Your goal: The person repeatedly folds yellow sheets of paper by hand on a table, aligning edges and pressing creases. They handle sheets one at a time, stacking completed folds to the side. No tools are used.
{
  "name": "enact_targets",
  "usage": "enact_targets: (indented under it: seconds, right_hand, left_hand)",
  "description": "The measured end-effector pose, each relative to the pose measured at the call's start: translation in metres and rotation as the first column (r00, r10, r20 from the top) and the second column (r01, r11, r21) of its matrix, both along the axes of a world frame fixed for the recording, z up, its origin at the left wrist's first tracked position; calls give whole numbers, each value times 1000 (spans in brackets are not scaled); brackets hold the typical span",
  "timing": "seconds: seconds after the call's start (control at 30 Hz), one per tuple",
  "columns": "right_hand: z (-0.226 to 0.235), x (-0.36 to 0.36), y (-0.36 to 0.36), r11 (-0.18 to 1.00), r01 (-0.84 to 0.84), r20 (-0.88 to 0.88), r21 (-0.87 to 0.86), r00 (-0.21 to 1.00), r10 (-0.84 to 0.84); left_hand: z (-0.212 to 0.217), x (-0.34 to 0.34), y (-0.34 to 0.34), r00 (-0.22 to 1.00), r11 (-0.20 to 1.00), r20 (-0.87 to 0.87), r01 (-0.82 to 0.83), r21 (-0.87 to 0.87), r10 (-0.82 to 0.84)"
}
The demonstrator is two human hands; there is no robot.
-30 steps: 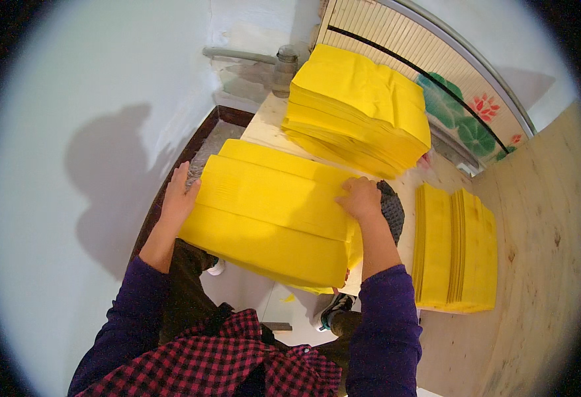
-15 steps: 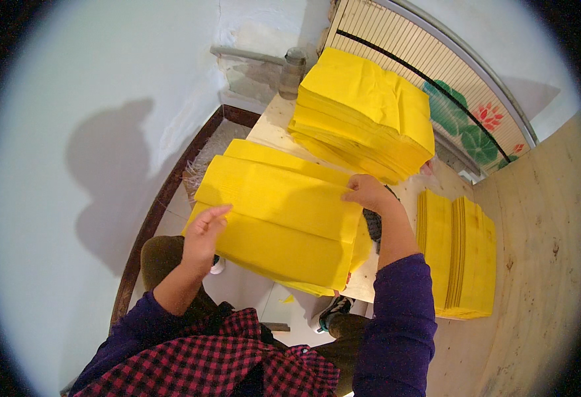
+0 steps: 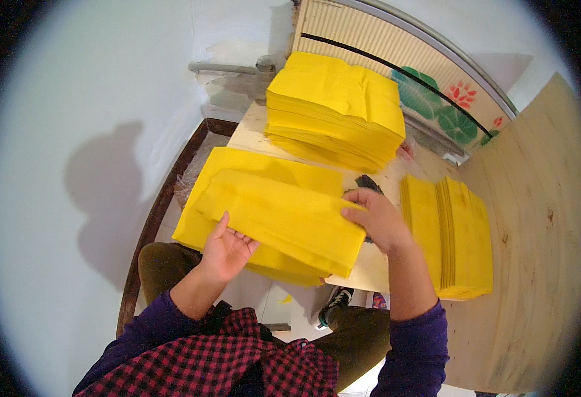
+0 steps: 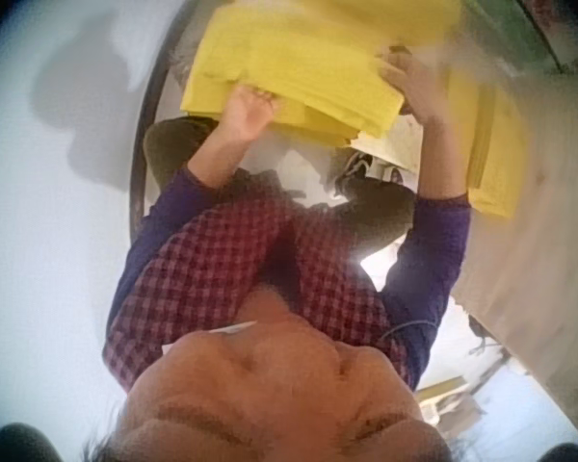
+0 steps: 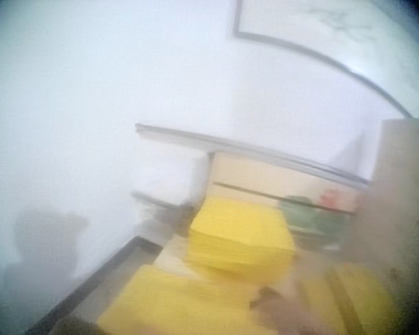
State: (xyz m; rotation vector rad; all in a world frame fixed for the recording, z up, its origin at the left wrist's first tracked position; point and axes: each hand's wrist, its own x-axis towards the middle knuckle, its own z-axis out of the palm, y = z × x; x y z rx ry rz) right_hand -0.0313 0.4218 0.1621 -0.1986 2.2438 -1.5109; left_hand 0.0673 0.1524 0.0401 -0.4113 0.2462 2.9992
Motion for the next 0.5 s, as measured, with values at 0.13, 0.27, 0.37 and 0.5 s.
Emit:
enact_targets:
  seconds: [0.13,0.27,0.37,0.5]
  right_hand:
    - [-11,69,37,992,92,-36,-87,995,-95]
    - [-31,141,72,955,257,-69,-146,961,-268]
    - [-47,176,94,902,386,-72,-192,911,-405]
    - [-69,202,116,748,528,-99,-403,787,-609]
  left_hand:
    - [0,-8,10,996,999,85,4,-54,1]
    - [8,-3,41,994,974,108,50,-219,-27]
    - [27,-4,66,994,955,51,109,-277,-98]
    - [50,-25,117,977,921,-92,146,-360,-190]
